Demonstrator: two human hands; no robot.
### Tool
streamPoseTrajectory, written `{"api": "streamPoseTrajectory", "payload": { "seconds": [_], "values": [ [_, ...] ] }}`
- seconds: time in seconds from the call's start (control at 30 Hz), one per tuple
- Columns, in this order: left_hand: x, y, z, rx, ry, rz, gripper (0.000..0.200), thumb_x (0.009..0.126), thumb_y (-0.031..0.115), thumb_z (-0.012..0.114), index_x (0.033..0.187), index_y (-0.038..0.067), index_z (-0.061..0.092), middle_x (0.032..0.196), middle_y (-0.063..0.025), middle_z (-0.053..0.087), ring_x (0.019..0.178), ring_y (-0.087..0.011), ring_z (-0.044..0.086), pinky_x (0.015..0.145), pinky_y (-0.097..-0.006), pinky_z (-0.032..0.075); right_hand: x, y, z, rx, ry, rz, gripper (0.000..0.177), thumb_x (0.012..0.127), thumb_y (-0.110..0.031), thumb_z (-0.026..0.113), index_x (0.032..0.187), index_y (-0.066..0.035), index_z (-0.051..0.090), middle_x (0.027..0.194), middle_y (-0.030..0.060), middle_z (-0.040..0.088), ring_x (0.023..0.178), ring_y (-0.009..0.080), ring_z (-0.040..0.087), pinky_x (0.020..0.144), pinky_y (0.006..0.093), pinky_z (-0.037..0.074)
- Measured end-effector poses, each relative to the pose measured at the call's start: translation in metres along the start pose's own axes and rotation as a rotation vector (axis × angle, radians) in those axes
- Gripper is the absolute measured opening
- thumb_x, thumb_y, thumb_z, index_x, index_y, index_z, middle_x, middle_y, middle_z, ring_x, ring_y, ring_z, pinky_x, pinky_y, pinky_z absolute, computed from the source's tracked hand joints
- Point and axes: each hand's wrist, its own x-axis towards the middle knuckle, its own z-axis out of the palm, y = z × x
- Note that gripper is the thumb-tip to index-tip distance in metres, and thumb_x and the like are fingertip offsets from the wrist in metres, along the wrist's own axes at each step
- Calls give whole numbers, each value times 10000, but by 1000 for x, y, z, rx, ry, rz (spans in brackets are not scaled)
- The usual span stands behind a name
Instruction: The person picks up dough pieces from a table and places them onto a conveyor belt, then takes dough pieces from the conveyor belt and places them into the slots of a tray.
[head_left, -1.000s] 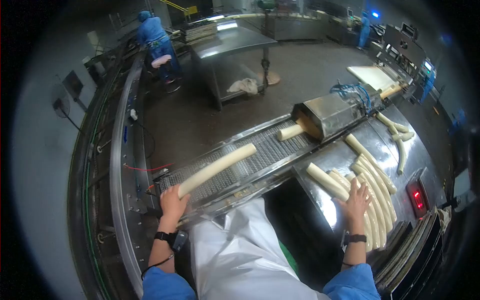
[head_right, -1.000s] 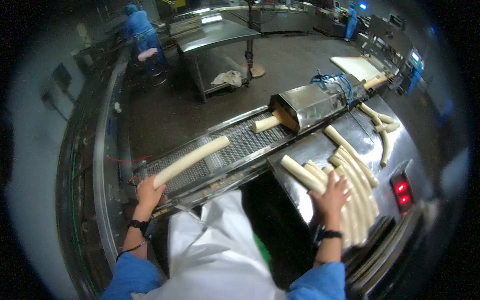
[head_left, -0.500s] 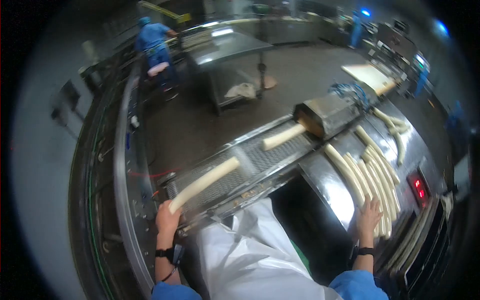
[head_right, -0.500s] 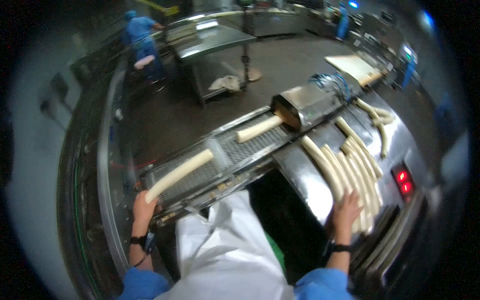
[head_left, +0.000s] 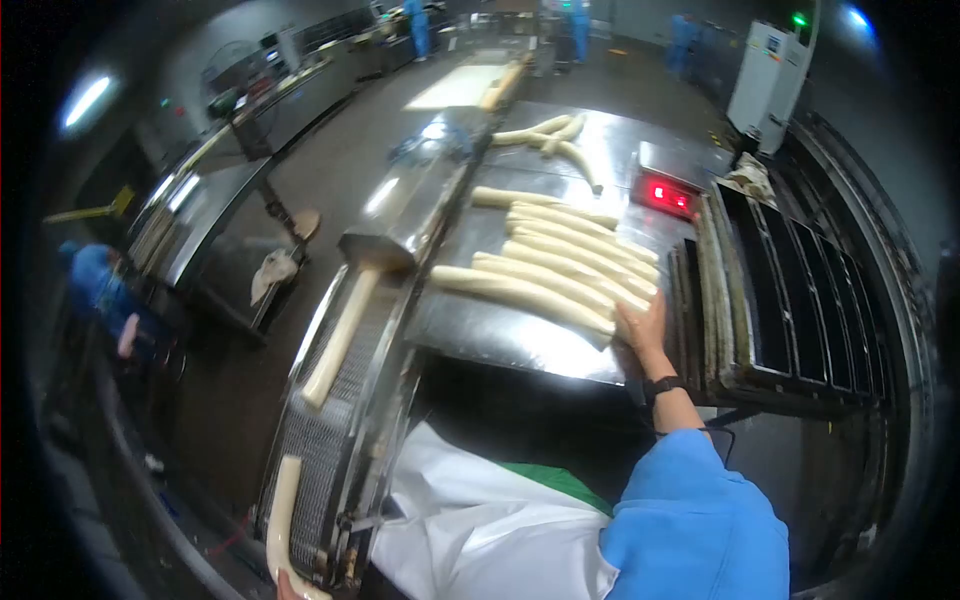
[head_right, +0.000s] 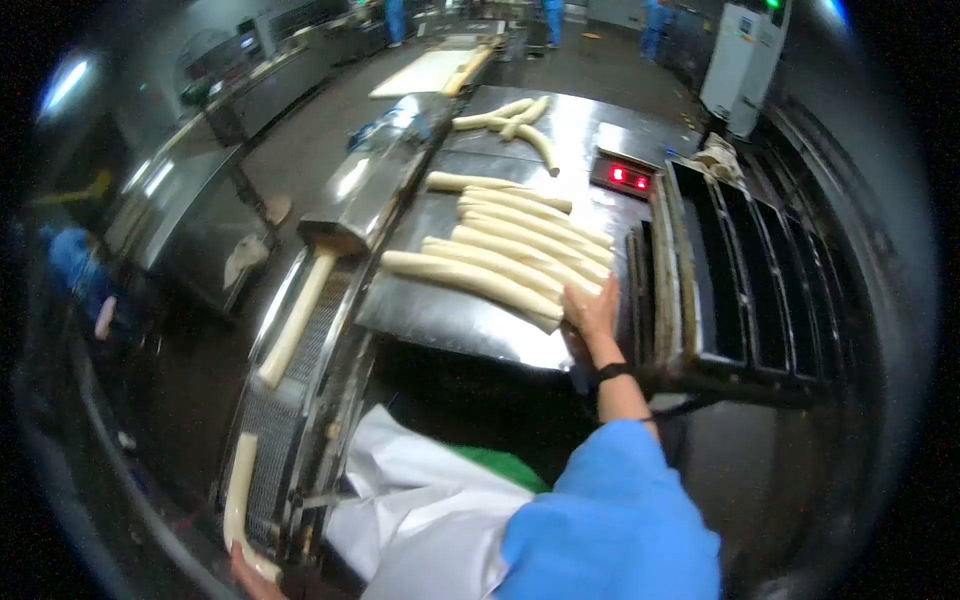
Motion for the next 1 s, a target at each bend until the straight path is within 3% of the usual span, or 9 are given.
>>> {"api": "streamPoseTrajectory", "payload": {
  "seconds": [0.13, 0.37, 0.43, 0.57, 0.67, 0.73, 0.83, 0.93, 1.0],
  "values": [
    [-10, 26, 16, -30, -67, 5, 539, 864, 391, 652, 1210, -16, 579, 988, -64, 568, 854, -167, 528, 758, -308, 439, 12, 8, 16, -19, -85, -2, 1282, 647, -570, 825, 1527, -21, 71, 1511, 369, 27, 1415, 489, 141, 1166, 490, 214],
    [-5, 68, 59, -16, -351, 23, 524, 888, 437, 626, 1198, 18, 588, 841, -41, 538, 698, -111, 491, 610, -266, 422, 35, -19, 46, -139, -174, 97, 1270, 656, -548, 812, 1534, -29, 55, 1466, 441, -15, 1411, 540, 15, 1173, 518, 148],
    [-36, 85, 81, -126, -434, 19, 480, 904, 413, 622, 1166, 13, 574, 830, -41, 545, 679, -113, 516, 579, -257, 439, 10, -74, 43, -330, -111, 3, 1095, 694, -456, 800, 1510, -30, 208, 1476, 416, 85, 1409, 534, 86, 1169, 497, 187],
    [-100, 115, 123, -385, -1003, -51, 459, 910, 308, 592, 1182, -52, 507, 814, -136, 565, 599, -162, 544, 498, -283, 454, -57, -177, 54, 369, -760, -573, 723, 758, -269, 776, 1369, -48, 460, 1455, 235, 378, 1383, 411, 322, 1137, 451, 298],
    [-131, 137, 156, -458, -1362, -169, 561, 902, 347, 567, 1269, -67, 473, 812, -181, 554, 569, -195, 504, 491, -303, 425, -121, -245, 56, 434, -910, -846, 770, 759, -291, 788, 1397, -53, 430, 1402, 196, 465, 1372, 364, 367, 1144, 452, 288],
    [-132, 131, 182, -608, -1384, -411, 632, 915, 363, 552, 1375, -42, 396, 1007, -234, 544, 695, -204, 526, 591, -305, 454, -139, -266, 57, 403, -916, -883, 692, 747, -261, 786, 1346, -76, 492, 1272, 186, 571, 1290, 340, 472, 1114, 473, 314],
    [-135, 129, 222, -879, -1478, -550, 621, 975, 291, 510, 1467, -21, 297, 1386, -307, 431, 1100, -326, 586, 952, -393, 493, -115, -243, 67, 87, -665, -776, 311, 701, -121, 712, 993, -102, 608, 909, 158, 660, 890, 346, 642, 784, 499, 496],
    [-102, 103, 232, -726, -1326, -212, 661, 947, 227, 579, 1486, 3, 268, 1455, -281, 376, 1181, -318, 545, 1000, -393, 467, -72, -172, 73, -239, -508, -596, 278, 694, -94, 698, 944, -74, 579, 915, 182, 650, 864, 381, 639, 712, 489, 515],
    [-50, 73, 218, 94, -953, 471, 775, 893, 240, 650, 1502, 1, 235, 1475, -264, 362, 1241, -365, 493, 1031, -445, 430, -58, -136, 59, -320, -404, -471, 307, 714, -109, 705, 994, -68, 585, 1017, 182, 633, 937, 394, 617, 755, 484, 509]
  ]
}}
